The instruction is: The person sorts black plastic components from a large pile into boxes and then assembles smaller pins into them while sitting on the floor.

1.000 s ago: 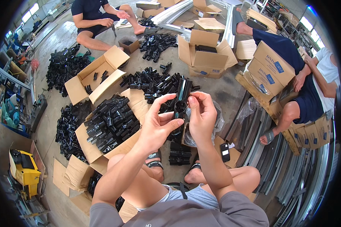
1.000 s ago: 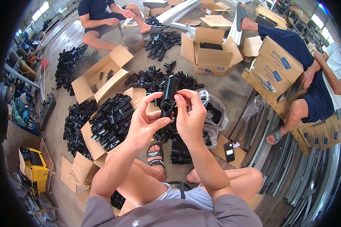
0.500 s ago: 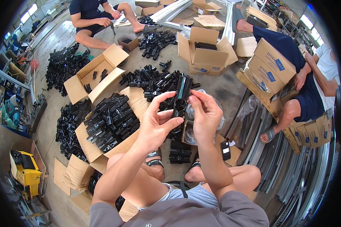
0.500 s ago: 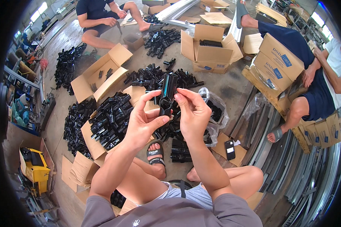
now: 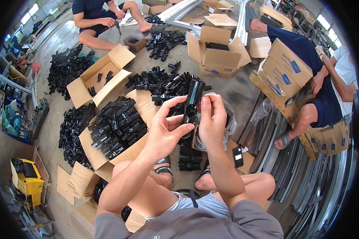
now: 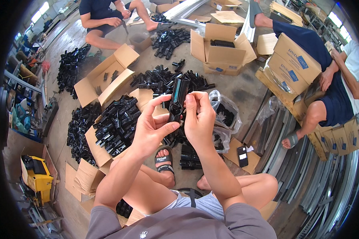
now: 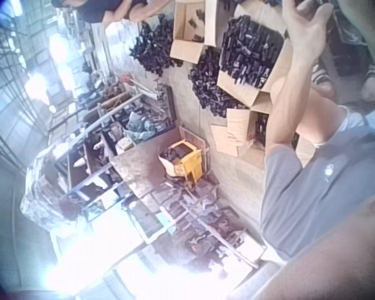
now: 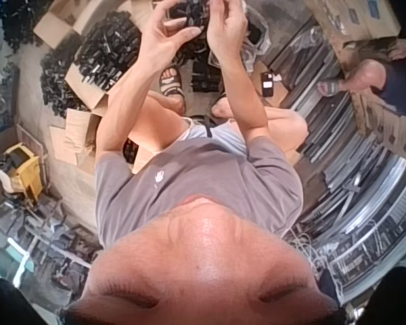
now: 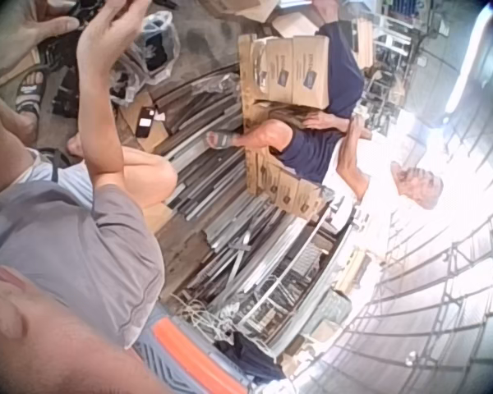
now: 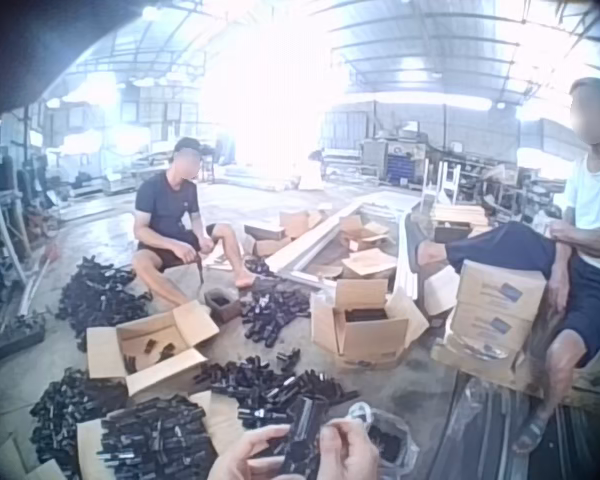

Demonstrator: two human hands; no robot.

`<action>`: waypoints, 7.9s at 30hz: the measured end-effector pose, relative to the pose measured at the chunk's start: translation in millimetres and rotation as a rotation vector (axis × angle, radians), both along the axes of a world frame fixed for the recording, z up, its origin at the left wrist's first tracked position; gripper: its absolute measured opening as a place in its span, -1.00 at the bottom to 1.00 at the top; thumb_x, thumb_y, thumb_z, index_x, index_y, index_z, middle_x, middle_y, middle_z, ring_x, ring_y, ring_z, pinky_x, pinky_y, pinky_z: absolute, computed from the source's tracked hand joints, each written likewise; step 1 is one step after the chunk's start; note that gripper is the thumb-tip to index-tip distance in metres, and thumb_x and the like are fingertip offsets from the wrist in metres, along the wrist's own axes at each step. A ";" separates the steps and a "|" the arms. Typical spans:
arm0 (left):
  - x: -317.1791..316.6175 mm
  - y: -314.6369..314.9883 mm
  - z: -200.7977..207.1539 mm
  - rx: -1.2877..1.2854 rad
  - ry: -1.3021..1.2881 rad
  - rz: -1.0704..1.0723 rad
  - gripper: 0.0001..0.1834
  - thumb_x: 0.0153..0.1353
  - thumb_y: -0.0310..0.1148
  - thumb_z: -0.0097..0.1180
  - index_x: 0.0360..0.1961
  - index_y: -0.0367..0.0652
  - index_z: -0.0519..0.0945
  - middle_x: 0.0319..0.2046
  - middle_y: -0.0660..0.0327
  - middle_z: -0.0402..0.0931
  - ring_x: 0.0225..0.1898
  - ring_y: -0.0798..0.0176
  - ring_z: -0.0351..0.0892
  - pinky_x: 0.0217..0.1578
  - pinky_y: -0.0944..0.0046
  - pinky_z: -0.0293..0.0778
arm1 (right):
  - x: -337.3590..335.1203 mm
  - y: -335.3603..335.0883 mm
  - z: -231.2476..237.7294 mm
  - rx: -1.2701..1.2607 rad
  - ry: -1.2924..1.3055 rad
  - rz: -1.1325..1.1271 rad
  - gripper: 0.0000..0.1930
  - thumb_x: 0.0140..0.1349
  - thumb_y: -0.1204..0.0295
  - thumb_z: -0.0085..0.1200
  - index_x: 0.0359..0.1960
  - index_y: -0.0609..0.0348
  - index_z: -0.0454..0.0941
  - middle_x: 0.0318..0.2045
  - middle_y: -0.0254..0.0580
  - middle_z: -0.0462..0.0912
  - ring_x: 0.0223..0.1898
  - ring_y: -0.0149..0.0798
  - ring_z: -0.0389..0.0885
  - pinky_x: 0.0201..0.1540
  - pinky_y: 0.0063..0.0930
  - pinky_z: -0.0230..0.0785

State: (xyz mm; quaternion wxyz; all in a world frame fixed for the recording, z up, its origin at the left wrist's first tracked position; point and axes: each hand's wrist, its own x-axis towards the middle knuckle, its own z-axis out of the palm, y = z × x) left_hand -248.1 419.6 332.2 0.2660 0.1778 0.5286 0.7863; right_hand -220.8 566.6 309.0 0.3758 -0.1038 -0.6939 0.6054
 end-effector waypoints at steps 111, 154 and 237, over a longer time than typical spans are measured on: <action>-29.9 2.8 -48.9 -1.113 0.709 -0.141 0.04 0.08 -0.46 0.45 0.52 -0.03 0.08 -0.16 -0.09 0.76 -0.19 -0.23 0.74 -0.20 -0.09 0.60 | -56.1 191.6 -136.3 0.331 -0.392 0.047 -0.90 0.26 0.56 0.31 -0.20 0.27 0.76 -0.30 -0.10 0.79 -0.28 -0.29 0.76 -0.17 -0.42 0.59; -19.8 -34.9 -15.0 -0.738 0.615 0.166 -0.53 0.10 -0.41 0.49 -0.11 -0.23 0.43 -0.31 -0.09 0.71 -0.25 -0.19 0.71 -0.20 -0.01 0.57 | 4.4 82.2 -78.9 0.354 -0.195 -0.192 -0.90 0.32 0.43 0.29 -0.24 0.18 0.75 -0.29 -0.17 0.76 -0.28 -0.16 0.69 -0.15 -0.33 0.49; -21.6 -30.0 8.6 0.074 0.021 0.167 -0.60 0.25 -0.59 0.41 -0.04 -0.14 0.42 -0.23 0.28 0.68 -0.20 0.54 0.61 -0.11 0.52 0.56 | -0.1 -15.7 13.1 0.370 0.041 0.189 -0.74 0.40 0.52 0.24 0.08 0.21 0.69 -0.24 -0.25 0.75 -0.37 -0.31 0.69 -0.23 -0.56 0.52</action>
